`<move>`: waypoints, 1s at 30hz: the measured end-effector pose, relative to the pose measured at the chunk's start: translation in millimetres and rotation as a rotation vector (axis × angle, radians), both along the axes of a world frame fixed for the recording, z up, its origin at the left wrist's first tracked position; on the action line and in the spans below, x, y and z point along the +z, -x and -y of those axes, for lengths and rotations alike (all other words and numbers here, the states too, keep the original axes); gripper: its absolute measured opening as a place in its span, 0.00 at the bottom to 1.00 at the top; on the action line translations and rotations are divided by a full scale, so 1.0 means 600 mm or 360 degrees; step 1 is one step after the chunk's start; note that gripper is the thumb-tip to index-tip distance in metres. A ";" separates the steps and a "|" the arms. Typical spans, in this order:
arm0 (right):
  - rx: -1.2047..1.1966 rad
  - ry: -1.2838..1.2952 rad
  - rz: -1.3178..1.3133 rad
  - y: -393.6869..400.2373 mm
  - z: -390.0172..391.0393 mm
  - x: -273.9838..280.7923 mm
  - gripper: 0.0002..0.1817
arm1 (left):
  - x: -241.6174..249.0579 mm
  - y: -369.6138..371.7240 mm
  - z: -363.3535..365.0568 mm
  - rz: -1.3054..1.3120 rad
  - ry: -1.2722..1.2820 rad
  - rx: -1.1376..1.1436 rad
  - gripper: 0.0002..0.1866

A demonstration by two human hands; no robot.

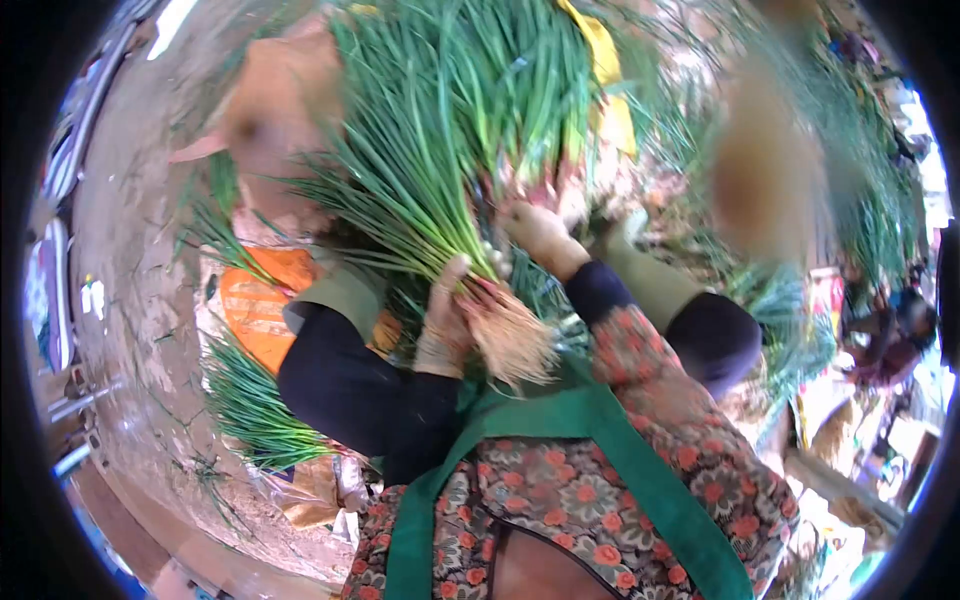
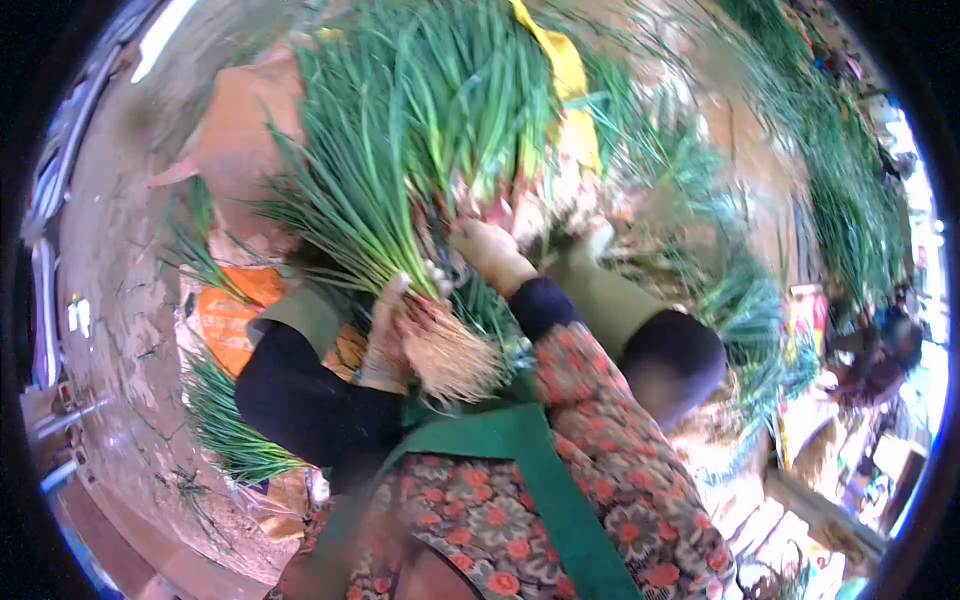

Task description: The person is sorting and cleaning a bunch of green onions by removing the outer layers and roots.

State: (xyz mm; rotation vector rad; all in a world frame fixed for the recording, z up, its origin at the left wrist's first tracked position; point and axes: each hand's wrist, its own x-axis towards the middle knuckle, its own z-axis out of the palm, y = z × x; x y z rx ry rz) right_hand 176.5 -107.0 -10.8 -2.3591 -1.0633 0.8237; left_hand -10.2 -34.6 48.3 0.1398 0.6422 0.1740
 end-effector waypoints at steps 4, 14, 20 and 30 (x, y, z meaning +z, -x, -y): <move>0.0350 -0.0301 0.0121 0.067 0.059 0.092 0.12 | -0.039 -0.008 0.005 -0.0257 -0.0209 -0.0109 0.18; -0.0922 -0.0457 -0.1256 0.011 -0.021 0.037 0.17 | -0.032 -0.006 0.019 -0.0126 -0.0062 -0.0443 0.21; -0.1012 -0.1687 -0.1464 0.061 -0.020 0.002 0.16 | -0.031 -0.001 0.009 -0.0010 0.0189 -0.0228 0.25; -0.1061 -0.1144 -0.2059 -0.002 0.036 0.093 0.14 | -0.023 0.010 0.008 0.0506 0.0373 0.0045 0.18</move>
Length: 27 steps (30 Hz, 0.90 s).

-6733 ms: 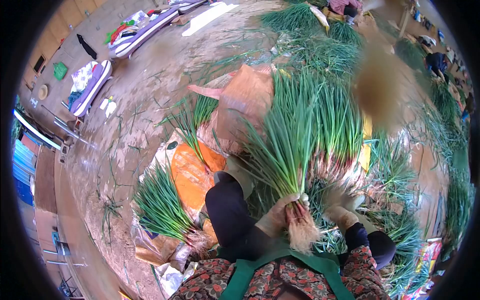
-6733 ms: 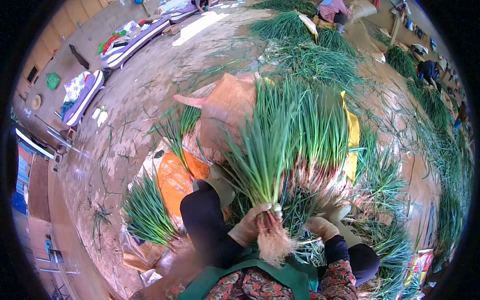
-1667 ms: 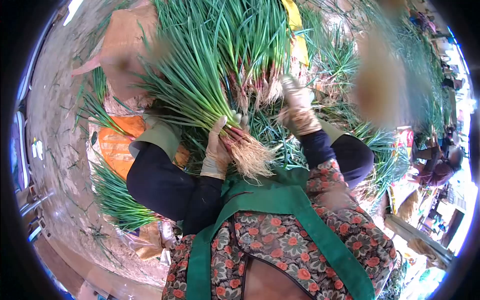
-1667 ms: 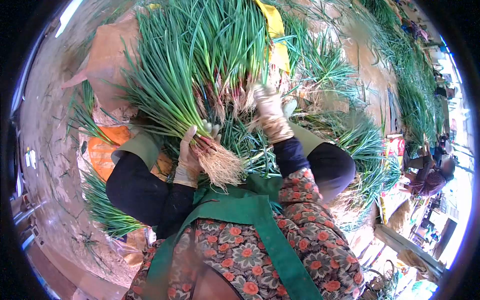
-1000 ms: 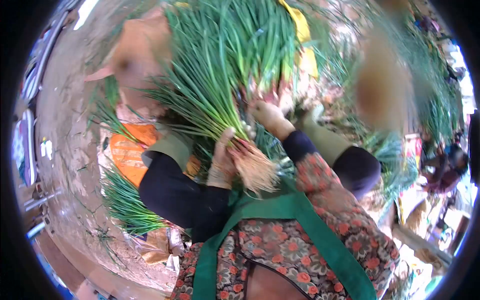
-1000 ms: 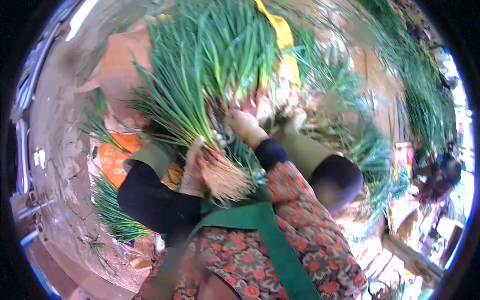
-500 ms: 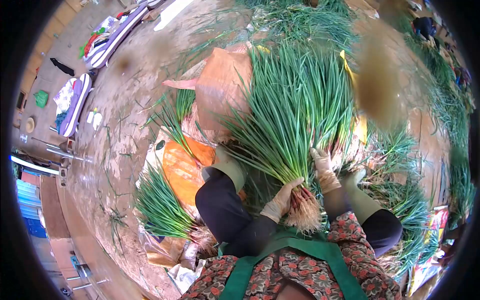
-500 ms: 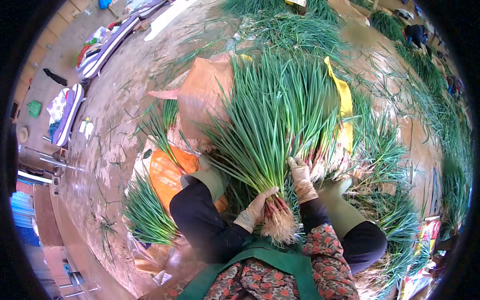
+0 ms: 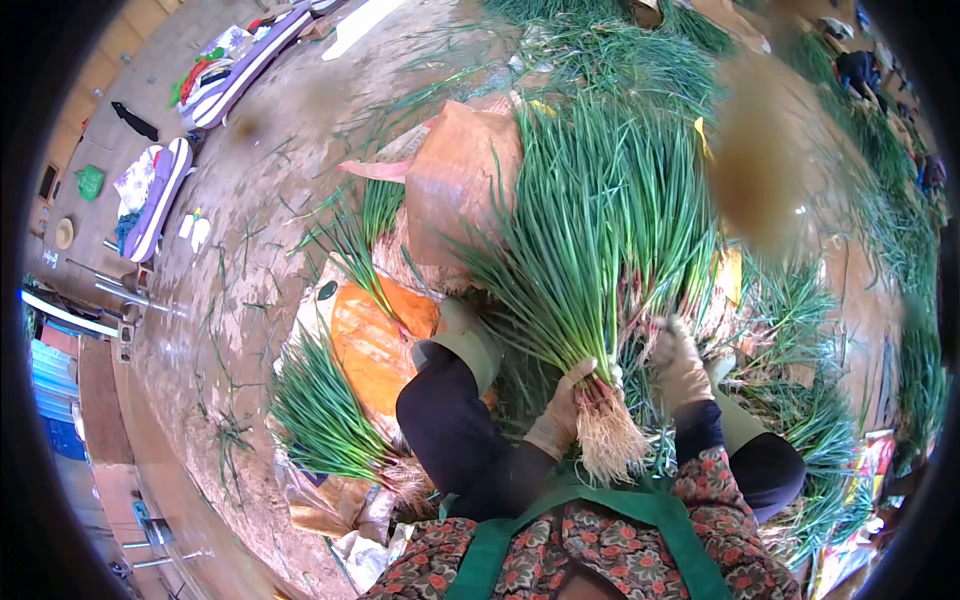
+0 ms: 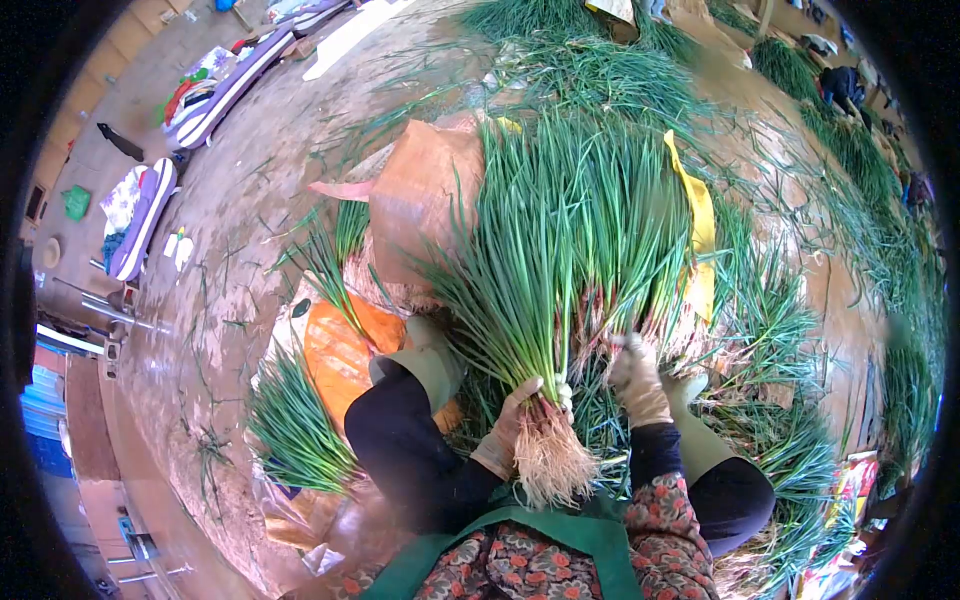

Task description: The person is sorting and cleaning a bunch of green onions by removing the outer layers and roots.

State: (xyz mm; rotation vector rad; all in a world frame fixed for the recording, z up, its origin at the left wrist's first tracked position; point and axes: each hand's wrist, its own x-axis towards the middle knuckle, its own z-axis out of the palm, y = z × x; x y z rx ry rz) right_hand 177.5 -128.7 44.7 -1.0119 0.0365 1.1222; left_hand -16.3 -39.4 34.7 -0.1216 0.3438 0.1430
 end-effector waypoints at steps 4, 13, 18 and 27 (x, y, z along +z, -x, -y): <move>0.0436 0.0239 -0.0132 0.081 -0.029 0.009 0.11 | 0.033 -0.013 0.007 -0.0086 -0.0181 0.0013 0.19; 0.0754 0.0031 0.0763 0.079 0.017 -0.040 0.16 | 0.013 -0.005 0.004 -0.0106 -0.0016 0.0099 0.17; 0.0782 0.0010 0.0605 0.063 0.007 -0.058 0.15 | -0.059 -0.002 0.006 -0.0148 0.0138 -0.0015 0.23; 0.2252 0.0620 0.1956 0.075 0.163 -0.147 0.23 | 0.111 0.007 -0.071 0.0626 -0.0190 0.0454 0.24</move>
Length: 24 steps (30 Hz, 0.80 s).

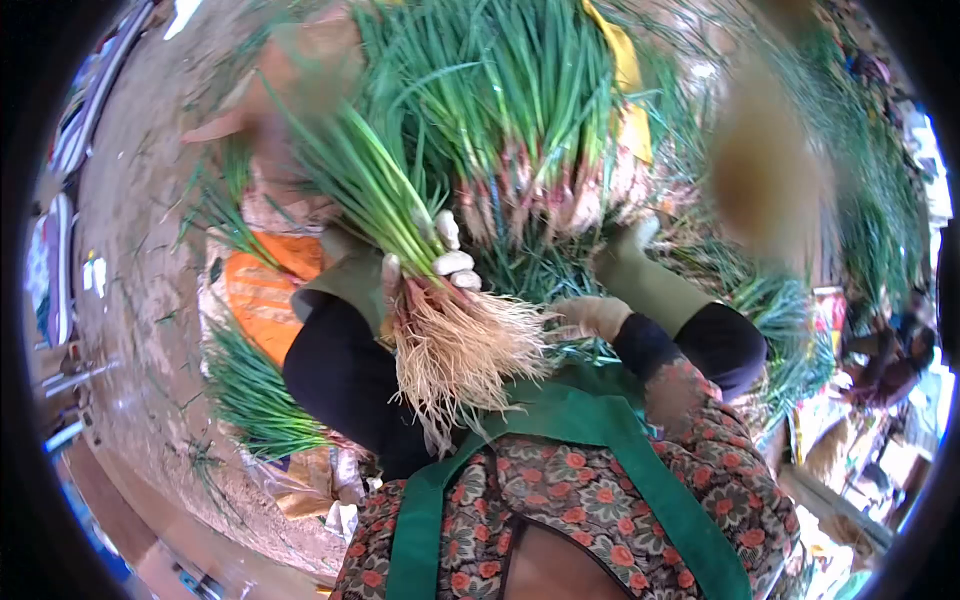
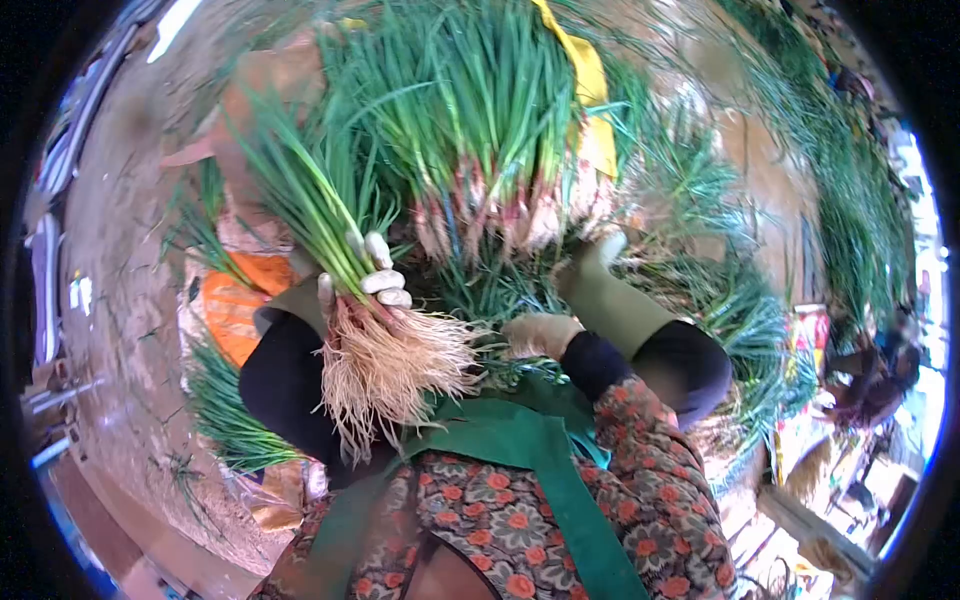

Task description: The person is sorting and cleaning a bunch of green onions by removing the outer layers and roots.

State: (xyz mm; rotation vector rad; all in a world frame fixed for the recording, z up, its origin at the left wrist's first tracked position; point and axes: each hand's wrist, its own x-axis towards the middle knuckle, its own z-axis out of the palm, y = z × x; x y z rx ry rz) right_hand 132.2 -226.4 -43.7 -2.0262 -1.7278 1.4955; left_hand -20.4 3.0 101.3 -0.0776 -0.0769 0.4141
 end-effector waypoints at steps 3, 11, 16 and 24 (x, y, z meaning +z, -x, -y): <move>-0.0080 -0.0739 0.0485 -0.077 -0.088 -0.066 0.21 | -0.044 -0.008 0.022 -0.0139 0.0150 -0.0084 0.29; -0.1645 -0.0503 0.0339 -0.216 -0.259 -0.049 0.24 | -0.100 -0.018 0.046 -0.0652 0.0097 -0.0325 0.17; -0.1608 -0.0407 0.0047 -0.141 -0.255 0.146 0.24 | -0.111 -0.016 0.045 -0.1348 -0.0162 -0.0421 0.21; -0.1257 -0.0146 -0.1312 -0.033 -0.196 0.109 0.13 | -0.113 -0.014 0.059 -0.0994 -0.0154 -0.0453 0.20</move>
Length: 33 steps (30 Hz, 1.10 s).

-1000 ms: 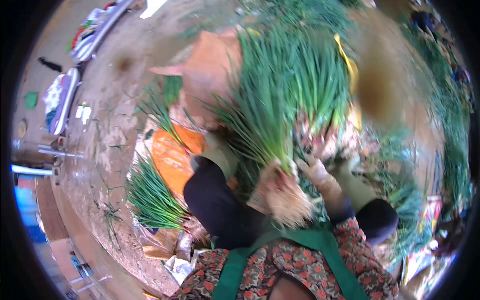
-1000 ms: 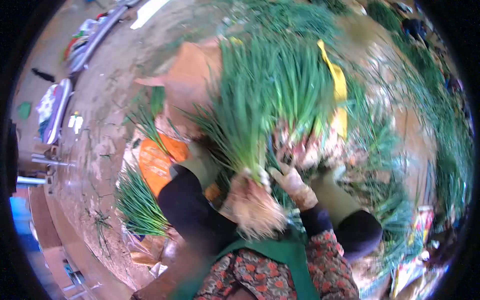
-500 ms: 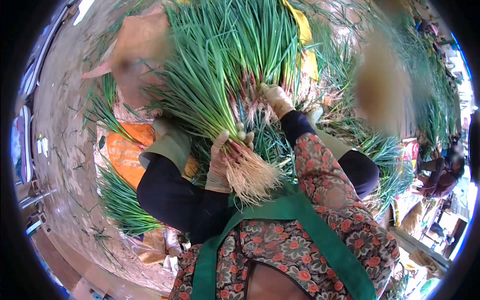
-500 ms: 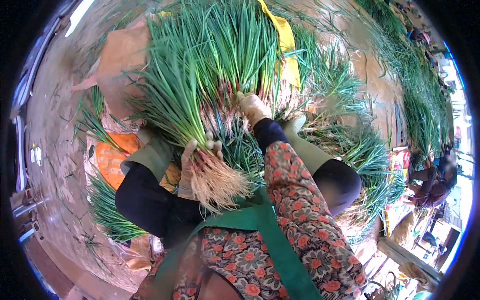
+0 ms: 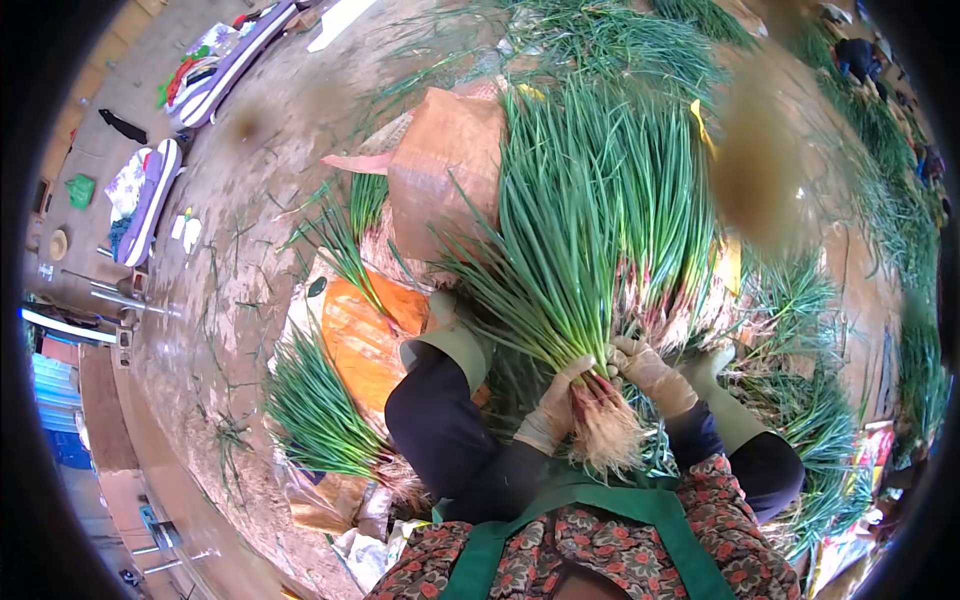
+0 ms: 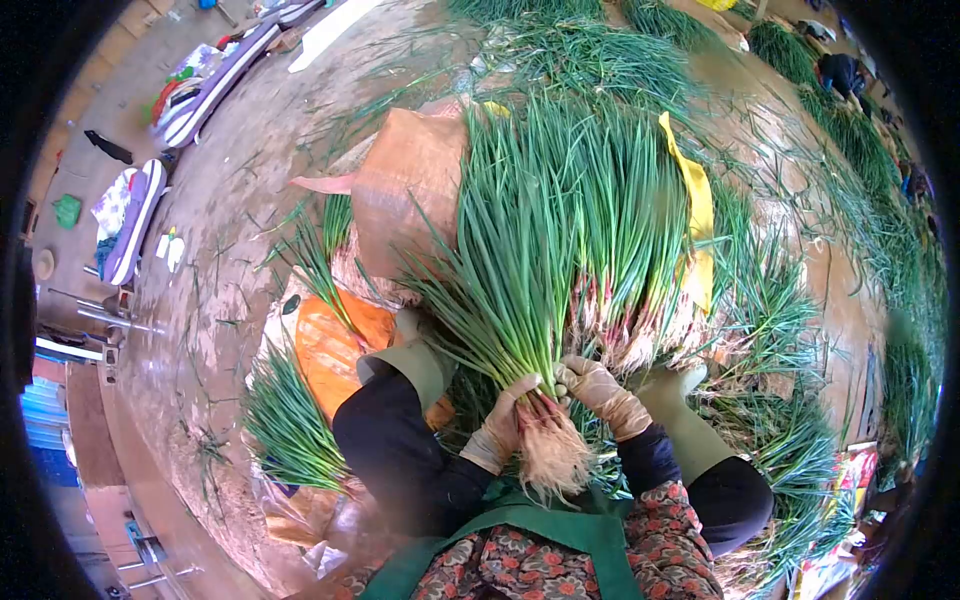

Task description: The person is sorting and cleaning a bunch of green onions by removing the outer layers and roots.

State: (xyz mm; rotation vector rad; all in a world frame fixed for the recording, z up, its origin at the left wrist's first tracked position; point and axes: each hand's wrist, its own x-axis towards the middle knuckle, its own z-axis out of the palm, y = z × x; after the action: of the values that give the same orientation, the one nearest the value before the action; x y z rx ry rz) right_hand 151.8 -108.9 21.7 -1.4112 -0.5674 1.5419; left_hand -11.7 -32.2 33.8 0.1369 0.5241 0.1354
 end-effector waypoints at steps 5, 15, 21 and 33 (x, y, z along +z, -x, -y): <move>0.0084 -0.0055 0.1131 -0.009 0.008 -0.005 0.09 | 0.023 0.004 -0.013 0.0716 0.0326 0.0351 0.22; -0.0066 0.0763 0.1757 -0.116 -0.053 -0.122 0.25 | 0.028 -0.001 -0.012 0.0531 0.0329 0.0250 0.20; -0.0559 -0.0019 0.0912 -0.103 0.028 -0.091 0.14 | 0.007 -0.008 -0.007 0.0122 0.0286 0.0182 0.22; 0.0507 -0.0094 0.2160 -0.044 0.128 -0.032 0.15 | 0.013 0.002 -0.004 0.0250 0.0673 0.0062 0.26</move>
State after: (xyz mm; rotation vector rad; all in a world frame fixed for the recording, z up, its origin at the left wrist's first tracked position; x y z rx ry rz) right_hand 178.4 -185.5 2.3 -2.2776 -1.6537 0.5344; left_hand -13.1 -29.7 41.3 -0.2948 0.3893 0.0699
